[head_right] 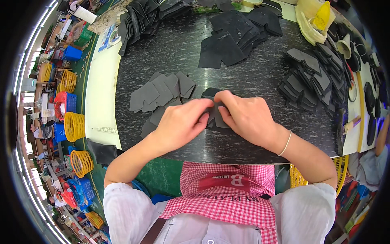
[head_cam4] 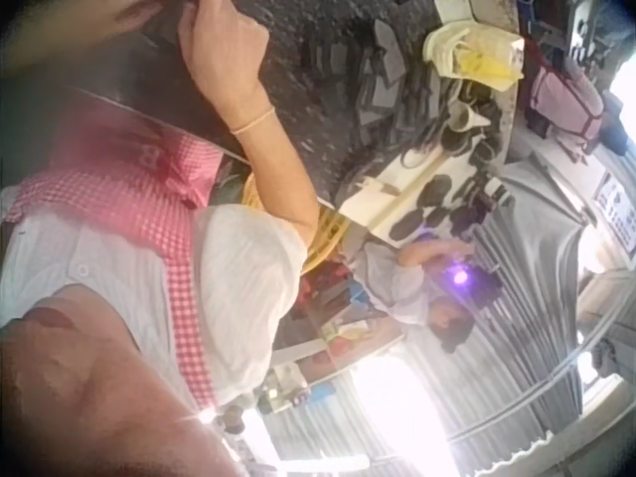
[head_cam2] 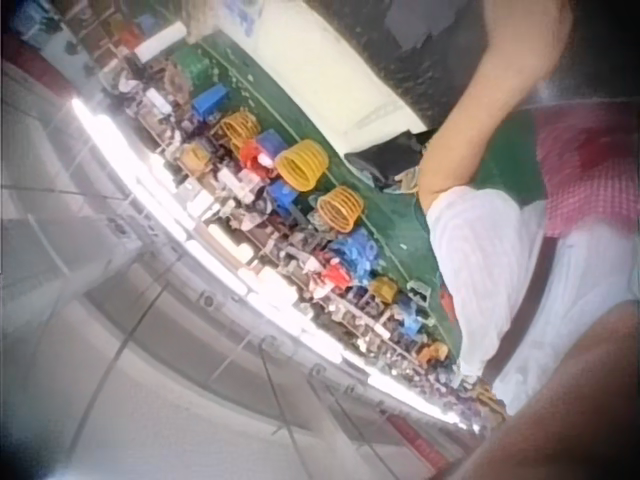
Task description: The person picks up dark gray fabric shoe components from a blue basket and stacks them on a work surface, occasionally handling a bundle of the same items and moving a red bag of components.
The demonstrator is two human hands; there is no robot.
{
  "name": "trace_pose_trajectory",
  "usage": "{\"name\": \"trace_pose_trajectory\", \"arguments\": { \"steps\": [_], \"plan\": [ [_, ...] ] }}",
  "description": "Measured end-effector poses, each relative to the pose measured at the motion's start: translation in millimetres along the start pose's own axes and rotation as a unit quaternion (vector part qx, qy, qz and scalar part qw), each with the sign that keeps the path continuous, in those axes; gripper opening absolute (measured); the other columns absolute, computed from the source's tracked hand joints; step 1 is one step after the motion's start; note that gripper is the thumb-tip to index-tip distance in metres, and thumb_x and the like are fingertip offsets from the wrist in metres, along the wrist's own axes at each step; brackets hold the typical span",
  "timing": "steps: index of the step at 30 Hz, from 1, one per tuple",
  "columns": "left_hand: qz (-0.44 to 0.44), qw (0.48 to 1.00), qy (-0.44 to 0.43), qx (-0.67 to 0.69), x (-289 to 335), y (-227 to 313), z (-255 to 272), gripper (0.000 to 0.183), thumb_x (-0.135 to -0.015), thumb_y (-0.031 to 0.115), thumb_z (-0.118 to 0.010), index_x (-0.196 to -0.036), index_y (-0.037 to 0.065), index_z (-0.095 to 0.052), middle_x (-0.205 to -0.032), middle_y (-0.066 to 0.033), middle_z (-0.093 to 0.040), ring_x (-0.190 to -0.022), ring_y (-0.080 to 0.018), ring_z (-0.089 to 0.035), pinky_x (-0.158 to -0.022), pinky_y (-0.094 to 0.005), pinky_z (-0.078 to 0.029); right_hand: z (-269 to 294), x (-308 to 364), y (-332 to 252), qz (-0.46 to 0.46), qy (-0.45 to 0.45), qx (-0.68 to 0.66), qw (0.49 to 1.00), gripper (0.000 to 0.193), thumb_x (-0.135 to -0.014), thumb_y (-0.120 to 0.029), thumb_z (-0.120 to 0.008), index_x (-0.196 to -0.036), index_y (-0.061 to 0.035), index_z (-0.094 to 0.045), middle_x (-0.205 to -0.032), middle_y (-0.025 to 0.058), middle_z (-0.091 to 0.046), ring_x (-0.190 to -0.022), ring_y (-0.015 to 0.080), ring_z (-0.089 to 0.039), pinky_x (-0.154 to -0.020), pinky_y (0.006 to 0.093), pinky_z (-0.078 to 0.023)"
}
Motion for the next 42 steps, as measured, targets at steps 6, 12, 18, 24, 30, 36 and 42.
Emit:
{"name": "trace_pose_trajectory", "arguments": {
  "steps": [6,12,18,24,30,36,42],
  "plan": [
    [-0.090,0.969,-0.022,-0.228,-15.7,21.3,10.1,0.021,-0.073,0.010,-0.071,-0.093,0.006,-0.063,-0.095,-0.0069,-0.058,-0.092,-0.0249,-0.058,-0.076,-0.0378,-0.046,46.4,-53.0,4.5,0.212,0.146,0.225,0.940,0.028,-0.073,-0.002,-0.065,-0.101,-0.0036,-0.061,-0.098,0.0091,-0.061,-0.096,0.0267,-0.059,-0.075,0.0341,-0.051],
    [-0.213,0.968,0.124,-0.051,-52.2,26.1,18.8,0.033,-0.078,0.011,-0.068,-0.108,0.000,-0.059,-0.104,-0.0125,-0.060,-0.098,-0.0345,-0.058,-0.088,-0.0427,-0.047,41.9,-88.3,73.2,-0.048,0.042,-0.090,0.994,0.029,-0.088,-0.010,-0.061,-0.114,0.0021,-0.062,-0.109,0.0107,-0.065,-0.092,0.0179,-0.065,-0.082,0.0277,-0.051],
    [-0.078,0.995,0.043,-0.051,-98.9,-20.8,17.0,0.034,-0.085,0.015,-0.063,-0.114,-0.001,-0.058,-0.110,-0.0164,-0.062,-0.100,-0.0331,-0.059,-0.091,-0.0400,-0.047,103.6,-29.5,9.6,-0.048,0.263,0.042,0.963,0.038,-0.089,-0.019,-0.063,-0.121,0.0019,-0.060,-0.114,0.0118,-0.064,-0.093,0.0193,-0.064,-0.083,0.0305,-0.050],
    [0.053,0.997,0.054,-0.006,-5.2,-81.4,114.5,0.020,-0.083,0.011,-0.067,-0.101,0.002,-0.067,-0.100,-0.0119,-0.064,-0.096,-0.0269,-0.061,-0.084,-0.0352,-0.049,17.8,9.6,-54.9,0.158,-0.041,0.171,0.972,0.039,-0.076,-0.020,-0.069,-0.109,-0.0007,-0.061,-0.122,0.0109,-0.057,-0.104,0.0270,-0.056,-0.091,0.0404,-0.043],
    [-0.003,0.985,0.079,-0.152,36.2,-68.9,97.4,0.026,-0.076,0.014,-0.074,-0.099,0.005,-0.066,-0.098,-0.0100,-0.062,-0.090,-0.0265,-0.062,-0.078,-0.0354,-0.051,-39.5,-57.9,-90.1,0.323,-0.016,0.096,0.941,0.028,-0.076,-0.013,-0.065,-0.100,0.0020,-0.063,-0.107,0.0103,-0.059,-0.099,0.0242,-0.057,-0.086,0.0330,-0.046],
    [0.011,0.941,-0.027,-0.336,26.7,-51.1,72.2,0.014,-0.079,0.015,-0.067,-0.086,0.003,-0.062,-0.082,-0.0078,-0.057,-0.074,-0.0229,-0.063,-0.063,-0.0341,-0.053,-66.5,-56.5,-84.1,0.342,-0.042,0.136,0.929,0.027,-0.074,-0.008,-0.060,-0.097,0.0039,-0.065,-0.105,0.0110,-0.059,-0.098,0.0216,-0.058,-0.084,0.0303,-0.049],
    [-0.070,0.911,0.081,-0.399,38.2,-40.9,65.5,0.006,-0.075,0.005,-0.064,-0.079,0.003,-0.060,-0.074,-0.0071,-0.055,-0.067,-0.0194,-0.060,-0.058,-0.0308,-0.050,-70.4,-56.8,-85.1,0.334,-0.028,0.107,0.936,0.027,-0.075,-0.008,-0.060,-0.098,0.0047,-0.064,-0.105,0.0111,-0.059,-0.098,0.0224,-0.058,-0.082,0.0315,-0.051]
  ]
}}
Point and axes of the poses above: each hand's wrist, its own x-axis away from the middle knuckle, its own z-axis out of the back of the hand, y = z × x, the point moved 8 cm from there along -x, towards the middle knuckle
